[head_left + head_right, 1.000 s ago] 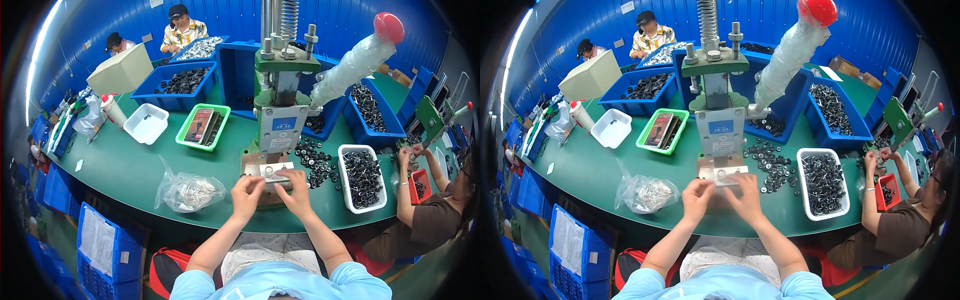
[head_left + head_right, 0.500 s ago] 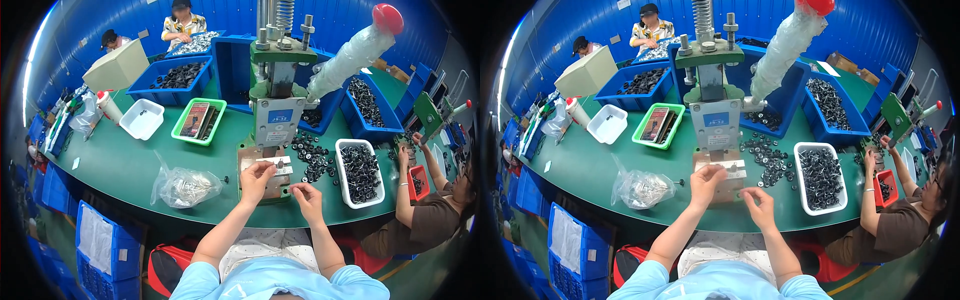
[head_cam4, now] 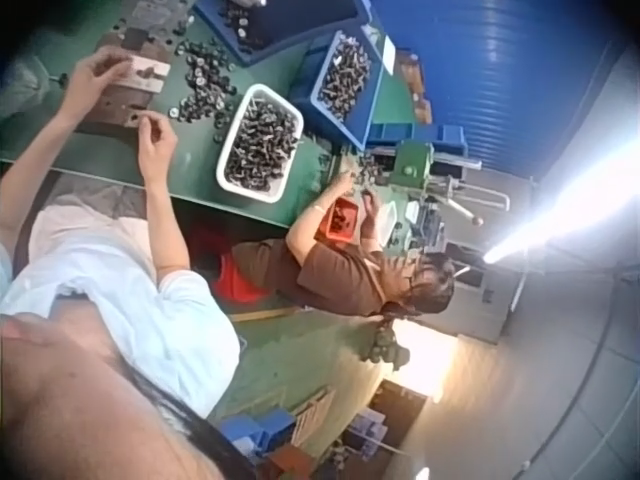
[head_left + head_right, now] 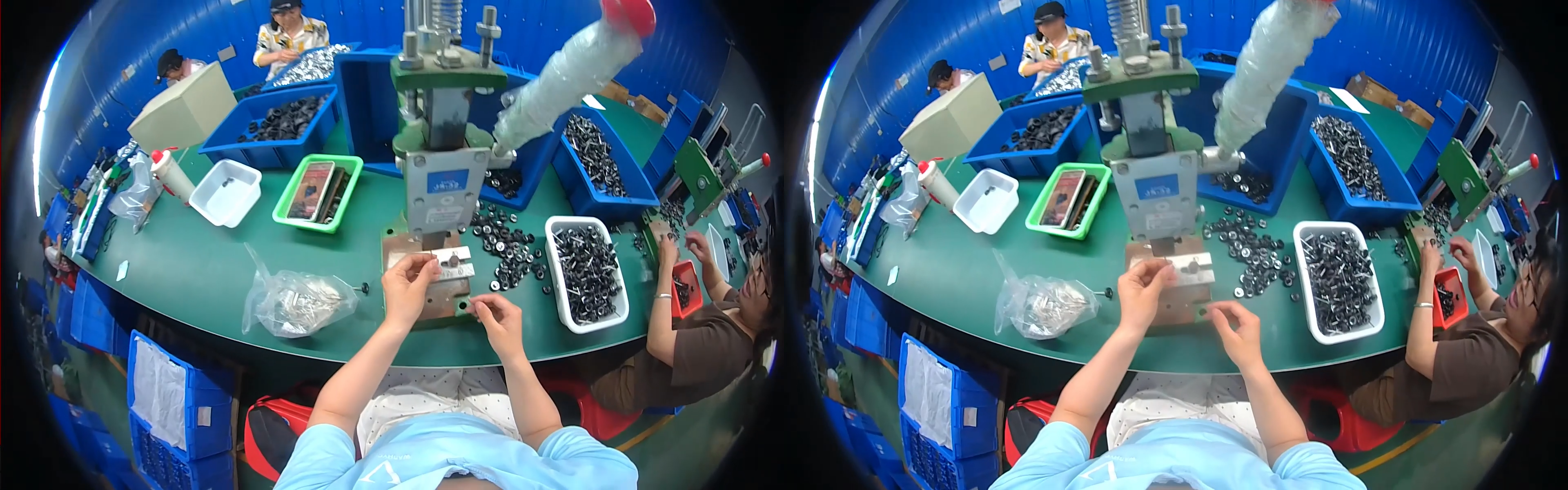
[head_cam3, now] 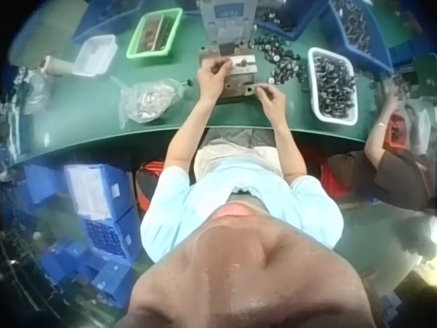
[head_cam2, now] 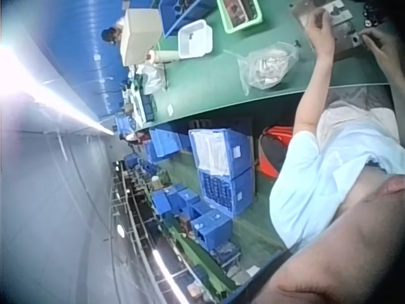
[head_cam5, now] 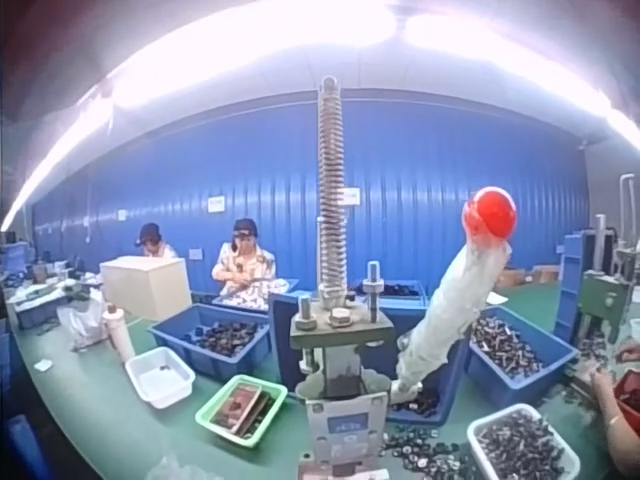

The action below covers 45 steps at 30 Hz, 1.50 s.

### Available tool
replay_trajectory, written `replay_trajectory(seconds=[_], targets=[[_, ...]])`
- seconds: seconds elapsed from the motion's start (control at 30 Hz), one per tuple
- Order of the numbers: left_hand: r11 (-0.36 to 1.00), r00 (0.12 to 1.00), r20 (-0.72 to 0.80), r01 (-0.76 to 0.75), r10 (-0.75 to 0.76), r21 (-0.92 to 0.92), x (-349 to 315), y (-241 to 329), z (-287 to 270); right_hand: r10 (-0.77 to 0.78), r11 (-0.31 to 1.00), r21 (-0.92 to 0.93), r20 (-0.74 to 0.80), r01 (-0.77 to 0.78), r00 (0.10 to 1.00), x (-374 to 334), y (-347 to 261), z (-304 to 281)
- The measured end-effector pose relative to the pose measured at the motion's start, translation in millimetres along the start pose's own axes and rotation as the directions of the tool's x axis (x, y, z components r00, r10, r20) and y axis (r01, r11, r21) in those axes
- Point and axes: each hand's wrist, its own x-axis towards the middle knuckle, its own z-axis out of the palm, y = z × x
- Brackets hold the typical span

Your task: Using a manual press to assemble small metal components on a factory production line.

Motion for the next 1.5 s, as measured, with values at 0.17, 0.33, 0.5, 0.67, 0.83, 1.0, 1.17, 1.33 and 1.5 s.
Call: replay_trajectory(seconds=[0.17,0.33,0.5,0.67,0.83,1.0,1.17,1.33,1.5], targets=[[1.0,1.0,0.004,-0.006,0.006,-0.003,7.0,6.9,-0.7,-0.003,1.0,0.012,0.007,0.003,1.0,0.2,-3.0,8.4],[0.999,0.999,-0.043,0.014,-0.016,-0.045,14.5,7.3,1.7,0.0,0.999,0.037,0.001,0.0,1.0,-1.2,-0.3,3.2],[0.975,0.991,-0.117,-0.083,0.06,-0.206,17.8,4.2,5.7,0.034,0.999,0.021,0.005,-0.035,0.999,-4.2,1.9,0.6],[0.997,0.998,-0.067,-0.012,0.017,0.071,-1.8,10.7,-22.1,0.047,0.999,-0.003,0.047,-0.047,0.998,-8.0,3.2,3.7],[0.394,0.936,0.232,-0.325,0.265,0.86,-13.6,22.6,-89.1,0.065,0.997,0.027,0.038,-0.066,0.997,-15.7,10.9,-4.3],[0.373,0.942,0.265,-0.326,0.206,0.869,-22.3,25.7,-97.8,0.054,0.995,0.073,0.141,-0.064,0.989,-22.1,-1.5,14.5],[0.746,0.889,0.395,-0.422,0.231,0.514,-77.8,34.3,-19.5,0.147,0.823,0.454,0.409,-0.341,0.9,-35.5,-21.1,15.8],[0.829,0.895,0.409,-0.36,0.178,0.428,-104.8,6.0,16.0,0.235,0.931,0.215,0.264,-0.295,0.935,-36.0,-15.1,-14.2],[0.812,0.94,0.208,-0.34,0.272,0.474,-77.8,7.3,-11.1,-0.512,0.858,-0.323,-0.486,0.399,0.708,-14.0,-86.1,-90.6]])
